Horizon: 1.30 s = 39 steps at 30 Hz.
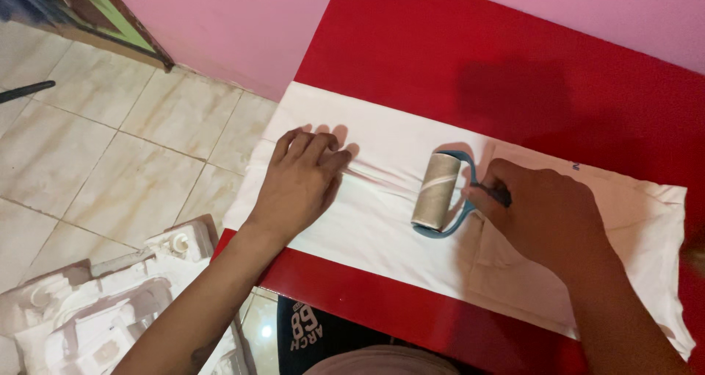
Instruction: The person smooths a white t-shirt on a red table, uses a lint roller to remove lint from the fabric, then folds the shirt in half and rolls it into a compact bundle. The shirt is handled one at a time and the final rolled bundle remains on the table.
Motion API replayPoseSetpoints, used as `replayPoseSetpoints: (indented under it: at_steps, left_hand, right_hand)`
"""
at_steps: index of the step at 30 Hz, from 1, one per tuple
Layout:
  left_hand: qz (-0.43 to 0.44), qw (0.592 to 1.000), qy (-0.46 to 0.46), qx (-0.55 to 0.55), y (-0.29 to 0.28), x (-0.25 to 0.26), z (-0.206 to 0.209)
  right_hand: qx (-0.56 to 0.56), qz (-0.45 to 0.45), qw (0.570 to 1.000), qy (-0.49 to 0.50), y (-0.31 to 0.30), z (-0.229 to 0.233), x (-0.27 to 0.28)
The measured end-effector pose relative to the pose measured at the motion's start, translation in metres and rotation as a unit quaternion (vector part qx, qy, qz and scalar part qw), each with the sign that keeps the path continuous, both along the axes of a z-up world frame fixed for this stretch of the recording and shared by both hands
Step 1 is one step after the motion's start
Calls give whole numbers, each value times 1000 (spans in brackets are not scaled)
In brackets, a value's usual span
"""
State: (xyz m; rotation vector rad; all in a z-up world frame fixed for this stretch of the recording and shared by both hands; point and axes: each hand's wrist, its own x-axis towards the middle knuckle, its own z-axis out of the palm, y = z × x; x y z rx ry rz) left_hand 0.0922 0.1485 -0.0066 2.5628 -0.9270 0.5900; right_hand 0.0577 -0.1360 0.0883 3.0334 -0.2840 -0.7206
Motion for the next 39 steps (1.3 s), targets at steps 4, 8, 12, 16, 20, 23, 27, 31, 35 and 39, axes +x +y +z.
replayPoseSetpoints:
  at_steps: [4,8,12,16,20,23,27,31,35,39]
  left_hand:
    - [20,991,-87,104,12,-1,2]
    - [-7,989,-57,139,32,0,7]
    - [-23,996,-44,69,47,-4,6]
    - [-12,996,91,-20,62,-2,10]
    - [-5,987,141,-73,74,-2,15]
    - [108,986,123,-24,78,-7,18]
    - [163,984,76,-8,79,-18,21]
    - [60,988,127,-56,63,-29,14]
    - [103,972,208,48,60,-42,5]
    - [136,960,243,34,69,-50,1]
  right_hand:
    - [108,58,987,-100,36,-15,6]
    - [170,105,965,-170,60,-20,12]
    - [128,65,984,-103,46,-10,6]
    - [42,27,998,-25,41,-3,8]
    - [149,119,971,-142,65,-14,21]
    - [197,199,936,-213,97,-27,38]
    - [223,208,929,-212,117,-32,50]
    - [196,196,943,-183,89,-12,40]
    - [70,135,986,-61,60,6,27]
    - [138,189,961,-145,80,-4,29]
